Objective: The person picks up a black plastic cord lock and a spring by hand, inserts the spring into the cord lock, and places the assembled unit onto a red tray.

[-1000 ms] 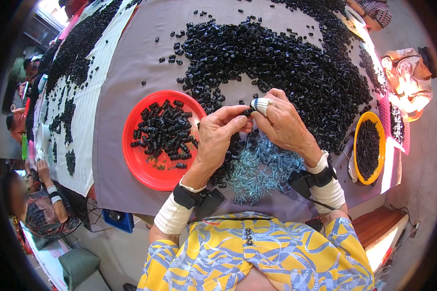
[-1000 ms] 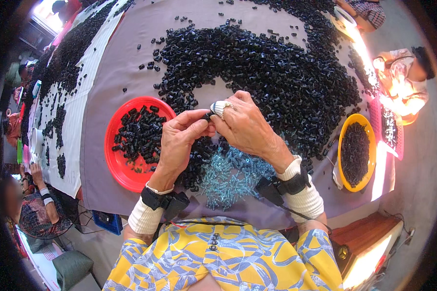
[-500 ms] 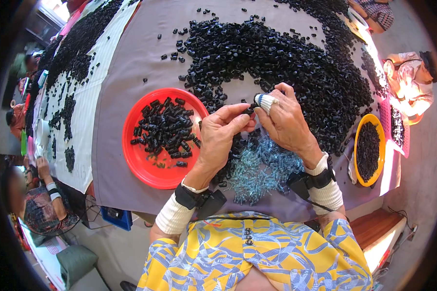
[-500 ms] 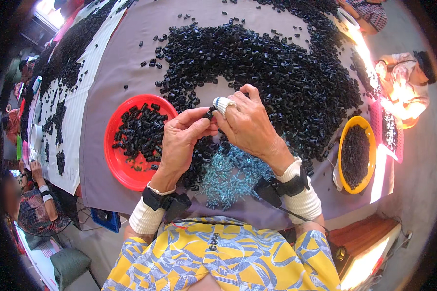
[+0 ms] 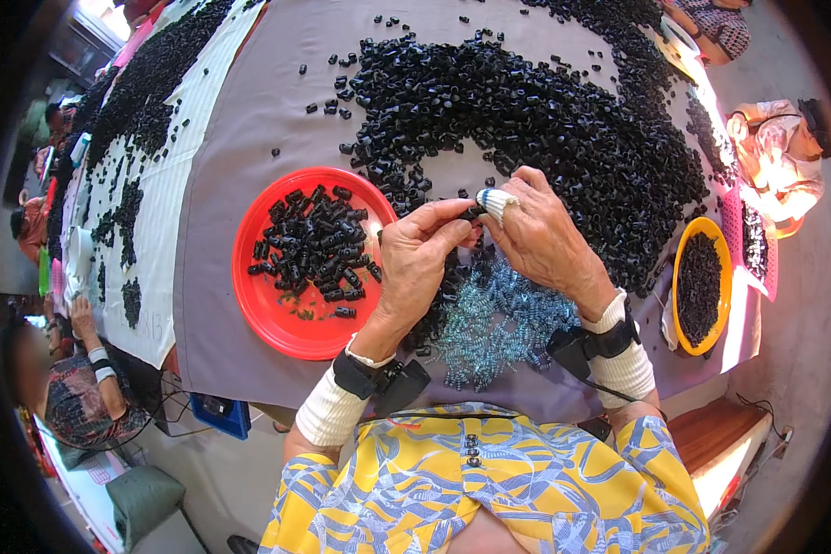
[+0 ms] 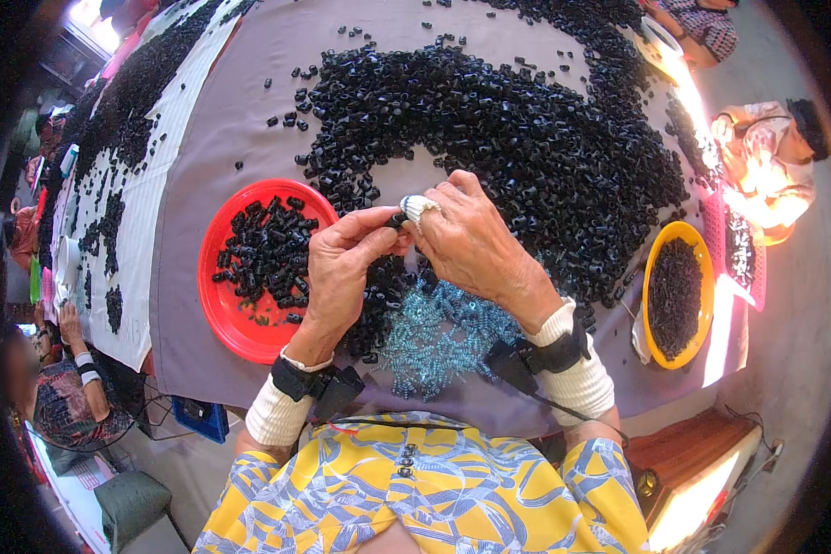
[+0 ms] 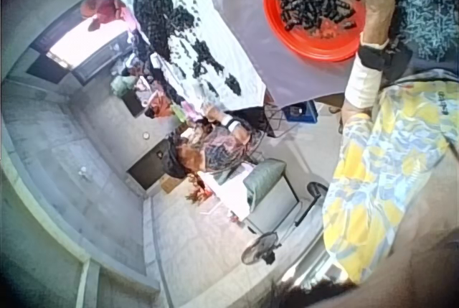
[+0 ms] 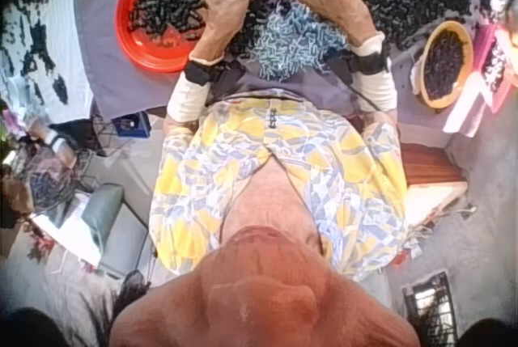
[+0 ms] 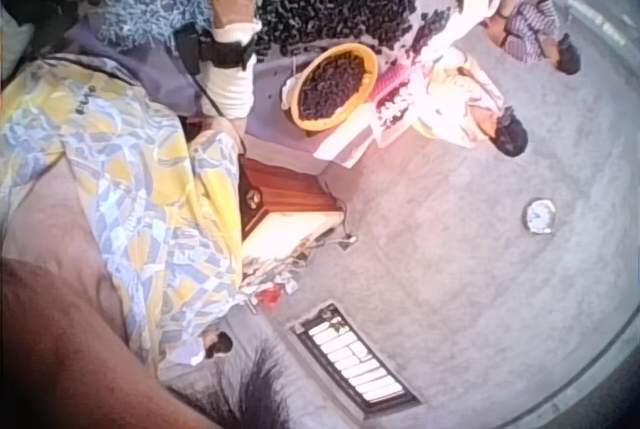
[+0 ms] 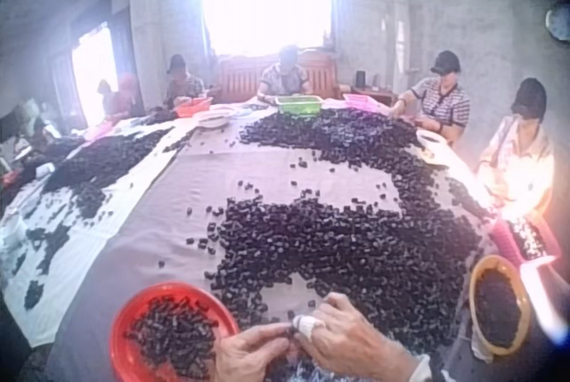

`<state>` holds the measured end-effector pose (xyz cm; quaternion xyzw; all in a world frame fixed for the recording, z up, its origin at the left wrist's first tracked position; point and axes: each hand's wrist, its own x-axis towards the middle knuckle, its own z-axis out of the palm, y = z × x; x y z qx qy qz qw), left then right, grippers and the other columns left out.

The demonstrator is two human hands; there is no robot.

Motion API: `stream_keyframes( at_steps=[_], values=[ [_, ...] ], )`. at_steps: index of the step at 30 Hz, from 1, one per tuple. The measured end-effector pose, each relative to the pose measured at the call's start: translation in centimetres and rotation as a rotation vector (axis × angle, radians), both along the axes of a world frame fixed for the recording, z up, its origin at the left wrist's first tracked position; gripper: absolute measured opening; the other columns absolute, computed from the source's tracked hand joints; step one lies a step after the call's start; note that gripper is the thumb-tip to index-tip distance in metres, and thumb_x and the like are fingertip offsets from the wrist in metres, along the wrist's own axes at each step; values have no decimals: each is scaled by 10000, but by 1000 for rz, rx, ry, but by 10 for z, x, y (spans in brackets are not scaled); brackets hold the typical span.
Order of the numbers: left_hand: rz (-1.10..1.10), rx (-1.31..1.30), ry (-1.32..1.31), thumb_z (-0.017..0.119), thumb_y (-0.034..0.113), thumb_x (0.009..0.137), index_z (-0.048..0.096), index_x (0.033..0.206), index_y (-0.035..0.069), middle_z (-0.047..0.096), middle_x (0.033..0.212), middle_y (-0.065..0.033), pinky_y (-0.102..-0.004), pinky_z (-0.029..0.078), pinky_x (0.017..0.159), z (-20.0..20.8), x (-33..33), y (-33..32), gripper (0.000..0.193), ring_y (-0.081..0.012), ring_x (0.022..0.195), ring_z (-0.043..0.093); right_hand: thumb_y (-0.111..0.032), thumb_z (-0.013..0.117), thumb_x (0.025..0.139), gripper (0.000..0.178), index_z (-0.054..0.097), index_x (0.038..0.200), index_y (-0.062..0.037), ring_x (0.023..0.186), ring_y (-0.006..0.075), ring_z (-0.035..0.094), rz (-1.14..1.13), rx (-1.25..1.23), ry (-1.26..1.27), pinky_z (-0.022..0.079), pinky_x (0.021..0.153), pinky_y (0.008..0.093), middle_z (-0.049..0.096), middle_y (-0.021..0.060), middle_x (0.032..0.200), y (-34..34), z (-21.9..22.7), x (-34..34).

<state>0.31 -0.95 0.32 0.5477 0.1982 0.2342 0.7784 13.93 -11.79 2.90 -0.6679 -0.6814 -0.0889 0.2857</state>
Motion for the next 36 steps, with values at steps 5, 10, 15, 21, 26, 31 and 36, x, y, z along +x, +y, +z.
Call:
stream_keyframes(
  at_steps=[5, 10, 15, 21, 26, 31, 36],
  values=[
    [20, 26, 11, 567, -16, 869, 641, 1084, -31, 680, 897, -82, -211, 522, 718, 0, 1, -2, 227, -100, 768, 636, -95, 610, 786, 96, 558, 808, -17, 788, 283, 558, 13, -38, 19, 408, 835, 410, 575, 121, 778, 0, -1, 2],
    [39, 81, 53, 585, -37, 851, 651, 1065, -34, 685, 905, -107, -242, 537, 733, -1, 1, -2, 224, -129, 763, 650, -81, 598, 772, 92, 547, 795, -9, 794, 284, 549, 22, -59, -8, 425, 811, 383, 560, 128, 782, -1, 1, 3],
    [52, 157, 68, 580, -44, 831, 660, 1049, -36, 662, 874, -69, -199, 500, 685, -1, 0, -2, 233, -100, 755, 632, -20, 614, 745, 143, 504, 828, 23, 822, 335, 529, 108, -150, 35, 437, 810, 405, 528, 152, 814, -2, 5, 7],
    [66, 170, 66, 580, -45, 829, 663, 1047, -35, 658, 901, -74, -198, 495, 675, 0, 1, -3, 233, -105, 751, 632, -85, 572, 769, 84, 535, 767, -10, 779, 269, 533, 104, -129, -61, 428, 780, 361, 533, 117, 763, 2, 4, 9],
    [62, 221, 100, 579, -34, 838, 661, 1053, -29, 669, 876, -68, -200, 502, 677, -2, 0, 0, 231, -98, 743, 628, -101, 554, 779, 86, 539, 766, -16, 777, 267, 534, 98, -151, -98, 424, 777, 359, 533, 115, 758, 4, 3, 9],
    [18, 83, 60, 575, -17, 851, 648, 1078, -30, 681, 864, -71, -198, 507, 679, -1, 4, 1, 239, -89, 737, 625, -111, 546, 786, 96, 536, 758, -20, 774, 271, 534, 67, -42, -115, 423, 777, 364, 533, 116, 758, 6, 1, 9],
    [34, 88, 81, 575, -16, 852, 648, 1076, -33, 681, 867, -75, -199, 507, 682, -3, 2, 1, 236, -93, 739, 629, -113, 564, 774, 100, 520, 756, -25, 769, 260, 534, 64, -90, -86, 423, 768, 360, 529, 108, 754, 5, 1, 6]
  ],
)
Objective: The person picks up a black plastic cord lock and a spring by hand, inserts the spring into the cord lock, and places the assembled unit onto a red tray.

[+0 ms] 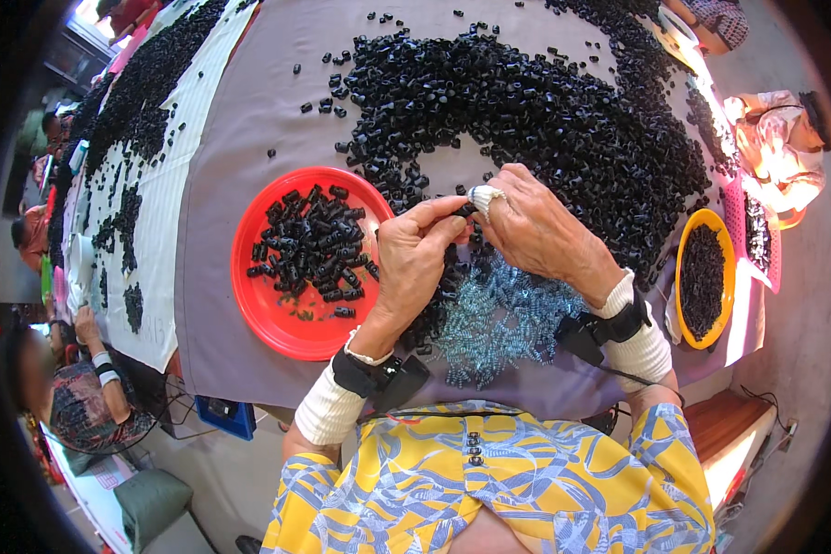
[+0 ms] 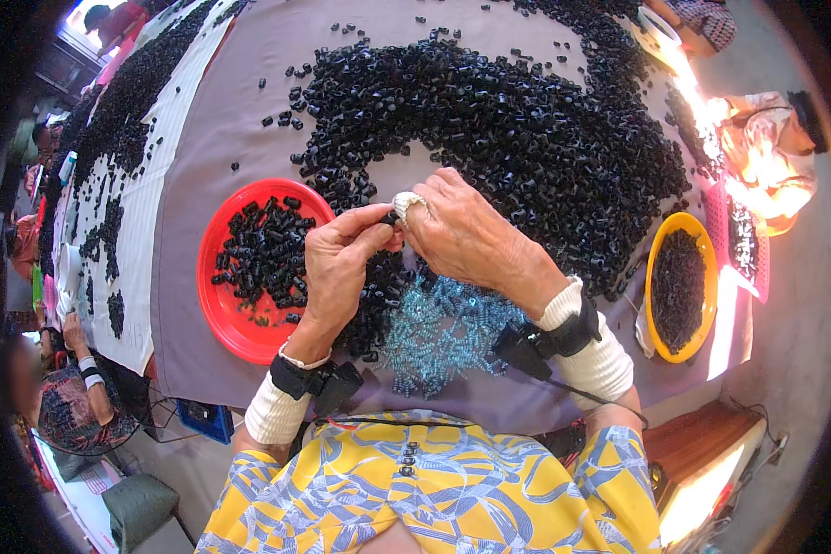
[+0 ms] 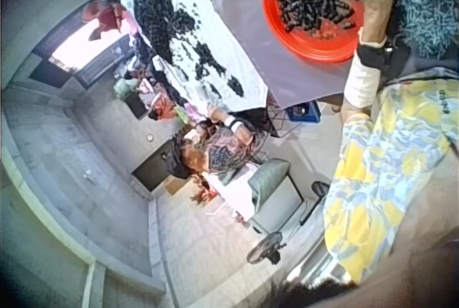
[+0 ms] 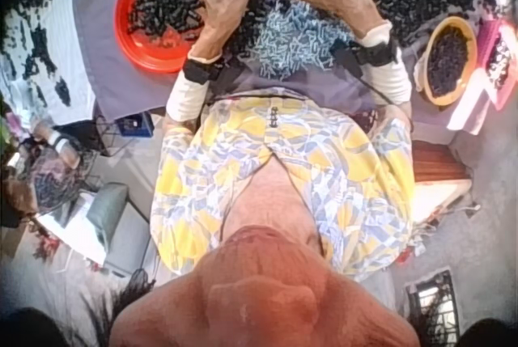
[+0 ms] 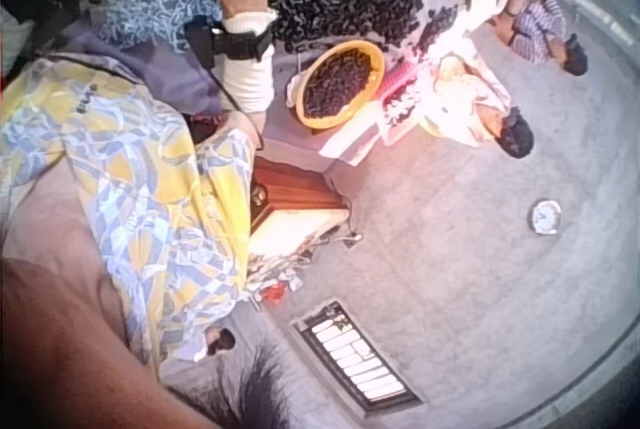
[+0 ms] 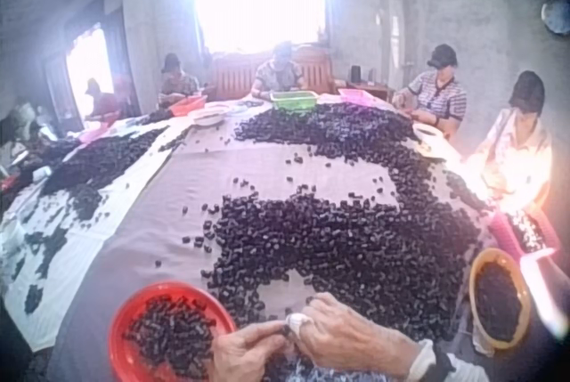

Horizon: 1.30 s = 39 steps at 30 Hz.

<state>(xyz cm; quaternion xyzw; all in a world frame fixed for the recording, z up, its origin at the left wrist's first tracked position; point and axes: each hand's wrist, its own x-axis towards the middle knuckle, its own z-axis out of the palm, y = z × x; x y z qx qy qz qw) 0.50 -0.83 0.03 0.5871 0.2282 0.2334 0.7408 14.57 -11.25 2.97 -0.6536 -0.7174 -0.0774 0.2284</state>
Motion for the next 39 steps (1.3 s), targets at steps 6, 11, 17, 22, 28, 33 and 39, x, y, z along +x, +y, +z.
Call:
stream_keyframes(
  at_steps=[6, 11, 17, 22, 28, 33, 39],
  values=[
    [26, 142, 6, 578, -21, 840, 665, 1051, -23, 680, 859, -74, -200, 496, 677, 2, 0, -2, 228, -99, 731, 630, -115, 581, 755, 113, 513, 749, -25, 757, 246, 534, 65, -45, -88, 417, 751, 346, 517, 93, 735, -1, 6, 4],
    [24, 79, 37, 575, -18, 847, 654, 1056, -39, 675, 891, -85, -201, 499, 681, -1, 0, -1, 224, -102, 737, 631, -100, 581, 747, 91, 519, 749, -34, 755, 241, 543, 55, -62, -36, 415, 751, 347, 528, 89, 724, 2, -1, 6],
    [5, -241, -18, 570, 15, 877, 613, 1076, -61, 669, 907, -107, -228, 533, 712, -3, 2, 2, 217, -126, 746, 641, -146, 593, 757, 109, 542, 757, -50, 767, 252, 550, -36, -69, -87, 399, 788, 377, 550, 95, 738, 8, 3, 2],
    [-6, -361, -35, 543, 47, 908, 583, 1094, -64, 654, 974, -114, -302, 540, 783, -2, 4, 2, 221, -174, 856, 650, -265, 604, 803, 228, 569, 762, -44, 775, 257, 550, -101, -49, -25, 379, 854, 422, 556, 95, 756, 7, 3, -5],
    [-32, -460, -65, 527, 115, 933, 586, 1097, -33, 654, 984, -104, -332, 518, 831, 1, 4, 2, 229, -175, 872, 646, -313, 637, 779, 287, 577, 737, -35, 777, 266, 567, -144, 25, -23, 371, 902, 444, 574, 97, 730, 9, -4, -2],
    [-205, -670, -109, 481, 154, 958, 599, 1039, -8, 652, 952, -105, -351, 518, 829, 2, 1, 4, 216, -192, 863, 648, -297, 639, 776, 274, 577, 728, -35, 800, 262, 582, -110, 24, 68, 372, 908, 450, 598, 98, 757, 6, 0, 0],
    [-285, -637, -207, 520, 144, 944, 601, 1049, -32, 655, 954, -99, -308, 535, 788, -6, 3, 7, 219, -158, 850, 649, -356, 662, 748, 327, 573, 712, -44, 779, 263, 578, -100, -35, 82, 375, 891, 431, 585, 87, 729, 5, 4, -2]
  ],
)
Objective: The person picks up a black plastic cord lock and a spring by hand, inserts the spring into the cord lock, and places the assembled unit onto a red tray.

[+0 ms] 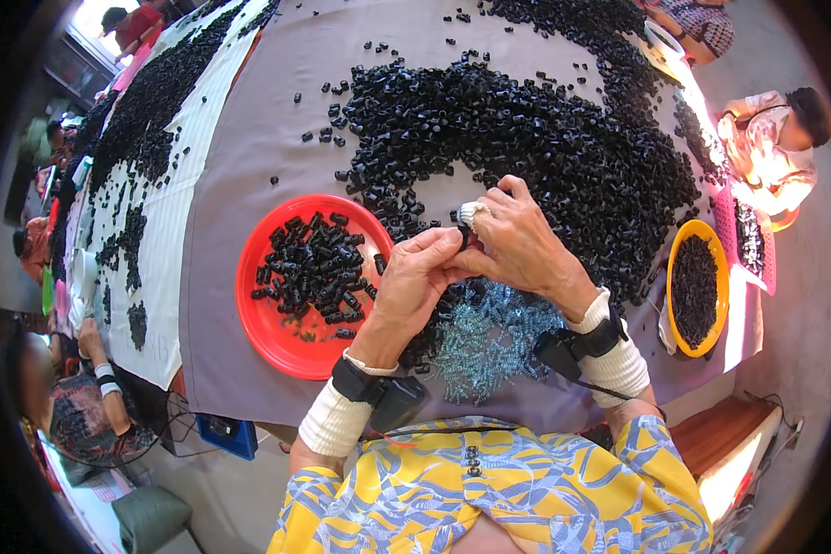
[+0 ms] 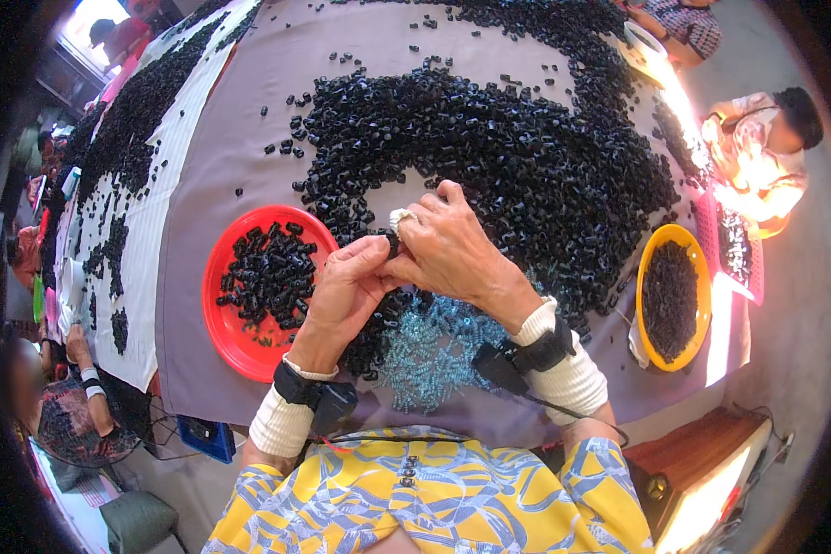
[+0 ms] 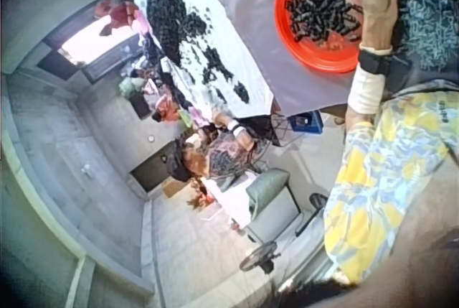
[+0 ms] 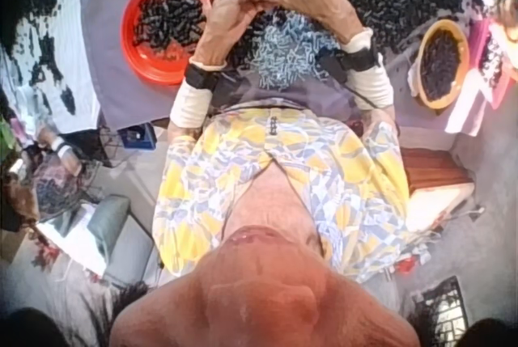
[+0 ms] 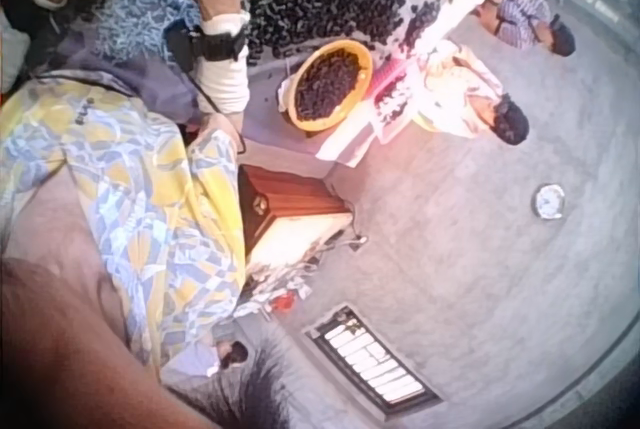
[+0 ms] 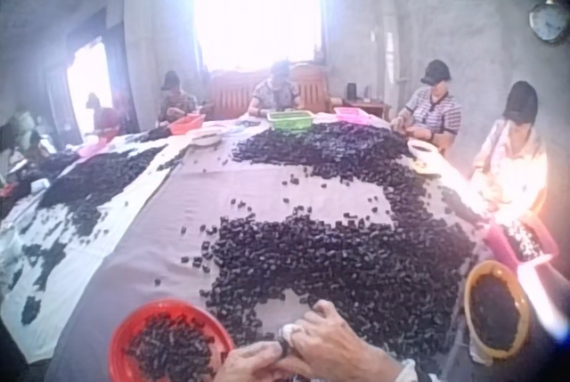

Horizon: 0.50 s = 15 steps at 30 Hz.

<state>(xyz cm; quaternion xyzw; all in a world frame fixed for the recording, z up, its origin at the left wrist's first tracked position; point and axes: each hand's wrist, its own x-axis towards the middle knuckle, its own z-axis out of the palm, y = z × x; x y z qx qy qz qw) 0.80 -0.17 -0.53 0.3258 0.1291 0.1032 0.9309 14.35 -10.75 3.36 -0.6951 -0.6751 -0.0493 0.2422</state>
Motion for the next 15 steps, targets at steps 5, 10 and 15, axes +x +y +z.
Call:
stream_keyframes(
  at_steps=[5, 10, 15],
  values=[
    [-8, 27, 21, 533, 148, 939, 606, 1039, -34, 653, 955, -94, -305, 537, 782, 5, 0, 2, 220, -153, 855, 646, -410, 676, 711, 371, 573, 662, -57, 756, 259, 574, -33, 20, -33, 370, 891, 430, 578, 86, 693, 0, 2, 0],
    [5, 46, 63, 542, 148, 934, 610, 1027, -28, 647, 940, -82, -299, 538, 773, 3, 0, 0, 210, -142, 844, 641, -401, 662, 704, 352, 583, 646, -63, 741, 257, 572, -27, 42, -84, 365, 901, 444, 572, 82, 658, 1, 0, 2],
    [-24, 19, 60, 478, 157, 957, 595, 1053, -20, 640, 980, -102, -376, 524, 825, -2, -2, 1, 233, -190, 911, 634, -398, 653, 697, 344, 583, 608, -73, 730, 252, 573, -24, 22, -69, 363, 906, 442, 566, 72, 633, 2, 0, 4]
  ],
)
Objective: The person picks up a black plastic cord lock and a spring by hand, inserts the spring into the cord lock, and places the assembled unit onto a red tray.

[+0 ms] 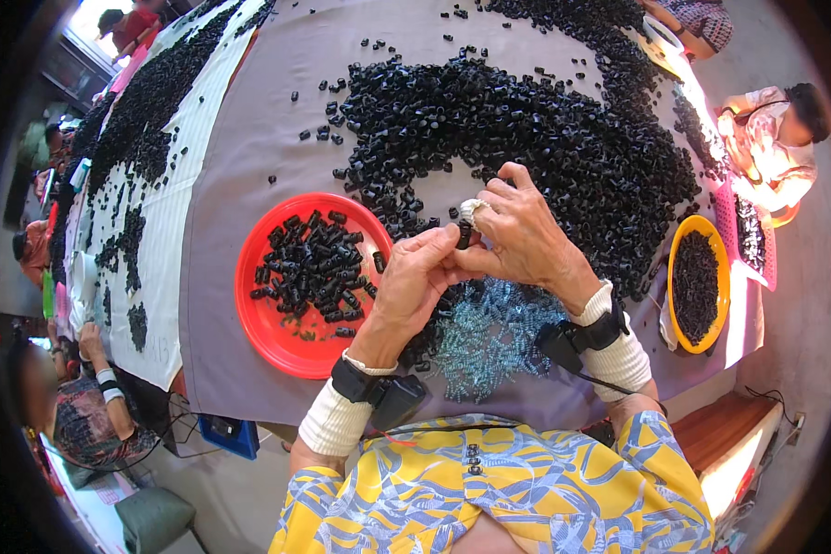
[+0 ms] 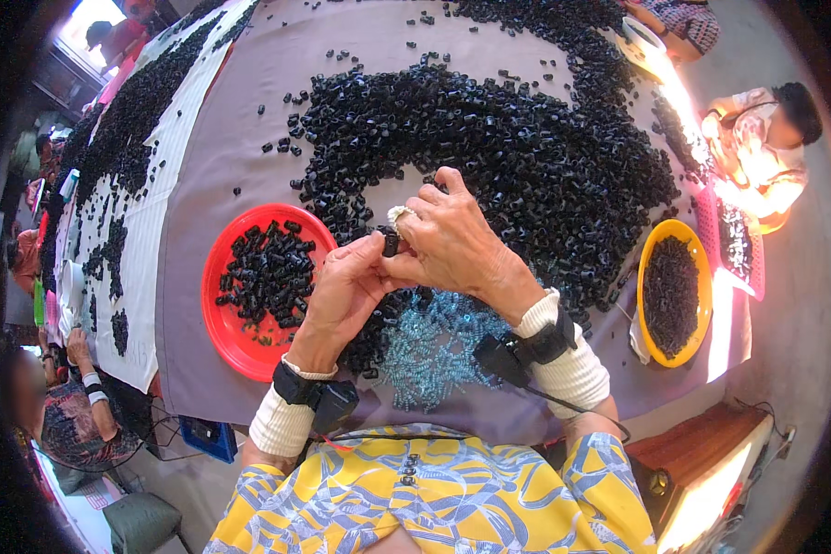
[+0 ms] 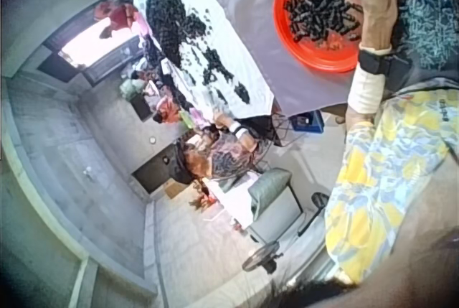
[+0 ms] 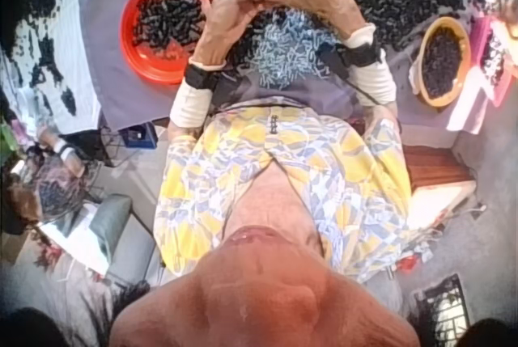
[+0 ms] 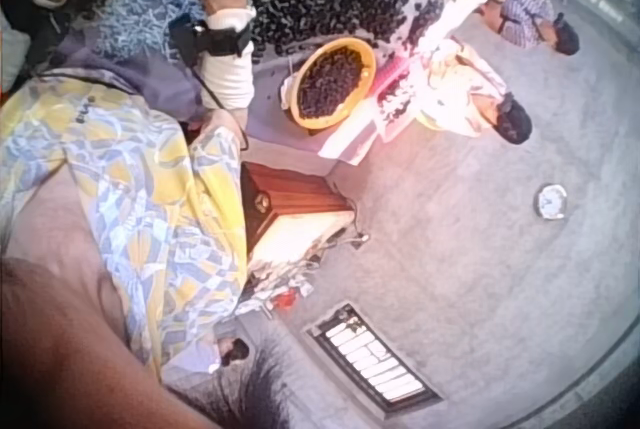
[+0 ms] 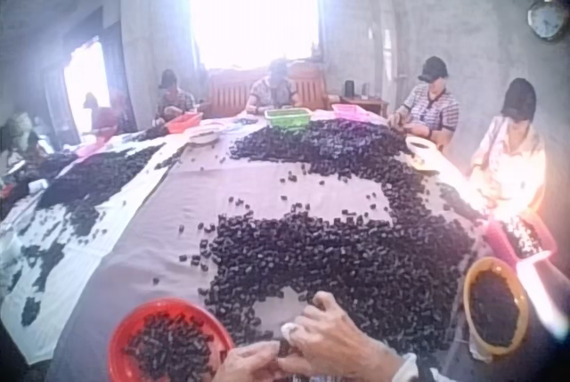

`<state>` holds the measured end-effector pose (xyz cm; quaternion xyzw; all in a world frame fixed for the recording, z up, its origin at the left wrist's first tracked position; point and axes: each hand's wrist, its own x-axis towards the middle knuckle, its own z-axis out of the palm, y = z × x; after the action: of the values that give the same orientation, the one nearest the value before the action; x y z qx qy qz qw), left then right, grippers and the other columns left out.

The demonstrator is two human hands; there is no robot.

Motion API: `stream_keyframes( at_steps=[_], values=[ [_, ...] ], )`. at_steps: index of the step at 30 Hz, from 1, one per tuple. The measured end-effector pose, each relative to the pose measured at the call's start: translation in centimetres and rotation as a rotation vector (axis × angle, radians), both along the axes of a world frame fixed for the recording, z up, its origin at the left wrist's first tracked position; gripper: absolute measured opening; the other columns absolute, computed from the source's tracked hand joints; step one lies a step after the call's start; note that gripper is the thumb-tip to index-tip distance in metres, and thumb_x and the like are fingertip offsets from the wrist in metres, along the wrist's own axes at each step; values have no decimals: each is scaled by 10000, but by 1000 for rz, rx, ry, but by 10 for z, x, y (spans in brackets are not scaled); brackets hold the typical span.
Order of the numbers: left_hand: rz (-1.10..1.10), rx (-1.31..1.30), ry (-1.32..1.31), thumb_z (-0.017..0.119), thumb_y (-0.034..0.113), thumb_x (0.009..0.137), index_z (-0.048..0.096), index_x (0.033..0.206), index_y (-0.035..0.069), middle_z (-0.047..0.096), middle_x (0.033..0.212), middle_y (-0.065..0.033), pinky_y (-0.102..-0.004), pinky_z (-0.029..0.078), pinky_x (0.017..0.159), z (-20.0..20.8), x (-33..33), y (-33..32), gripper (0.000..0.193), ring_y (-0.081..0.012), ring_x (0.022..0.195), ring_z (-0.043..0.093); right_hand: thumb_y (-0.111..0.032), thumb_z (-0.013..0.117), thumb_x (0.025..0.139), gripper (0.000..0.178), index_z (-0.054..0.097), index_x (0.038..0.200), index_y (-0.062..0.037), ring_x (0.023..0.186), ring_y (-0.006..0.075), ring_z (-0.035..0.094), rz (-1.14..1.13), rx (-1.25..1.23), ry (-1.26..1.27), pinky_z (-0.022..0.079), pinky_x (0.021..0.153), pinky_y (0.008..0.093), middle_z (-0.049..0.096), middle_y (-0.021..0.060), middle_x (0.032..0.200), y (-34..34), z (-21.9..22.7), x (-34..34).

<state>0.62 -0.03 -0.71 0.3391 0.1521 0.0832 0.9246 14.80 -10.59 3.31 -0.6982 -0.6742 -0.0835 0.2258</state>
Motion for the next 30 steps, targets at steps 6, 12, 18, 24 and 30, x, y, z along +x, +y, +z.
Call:
stream_keyframes(
  at_steps=[6, 12, 18, 24, 30],
  values=[
    [-2, -33, -1, 462, 163, 958, 594, 1050, -10, 637, 1010, -116, -393, 525, 839, 4, -1, -3, 236, -212, 939, 633, -370, 694, 695, 370, 536, 569, -59, 675, 245, 540, 30, 84, 34, 380, 889, 434, 530, 72, 612, -1, -2, -2],
    [-4, -22, -23, 495, 165, 953, 599, 1014, -25, 644, 948, -103, -355, 537, 814, 8, 0, -2, 225, -170, 875, 640, -427, 676, 704, 392, 559, 632, -60, 714, 259, 559, 3, 128, -24, 364, 901, 438, 550, 77, 660, -3, 2, -5],
    [-44, -86, -2, 480, 166, 956, 592, 1024, -31, 648, 932, -115, -381, 541, 803, 13, -1, -4, 236, -204, 866, 648, -380, 673, 725, 356, 546, 644, -58, 693, 258, 548, 39, 172, 51, 375, 883, 428, 528, 74, 647, -2, -2, -3],
    [7, -107, -21, 471, 156, 956, 593, 1009, -30, 637, 946, -115, -410, 541, 814, 8, -1, -5, 228, -213, 882, 642, -336, 661, 730, 318, 528, 632, -64, 667, 257, 542, 80, 126, 94, 391, 842, 415, 537, 78, 646, -2, -6, -4],
    [3, -79, -10, 469, 162, 959, 598, 996, -34, 633, 945, -116, -403, 543, 815, 6, 1, -3, 237, -205, 875, 640, -317, 646, 739, 304, 528, 640, -55, 650, 268, 540, 104, 101, 76, 397, 819, 397, 535, 86, 633, 0, -7, -2]
  ],
)
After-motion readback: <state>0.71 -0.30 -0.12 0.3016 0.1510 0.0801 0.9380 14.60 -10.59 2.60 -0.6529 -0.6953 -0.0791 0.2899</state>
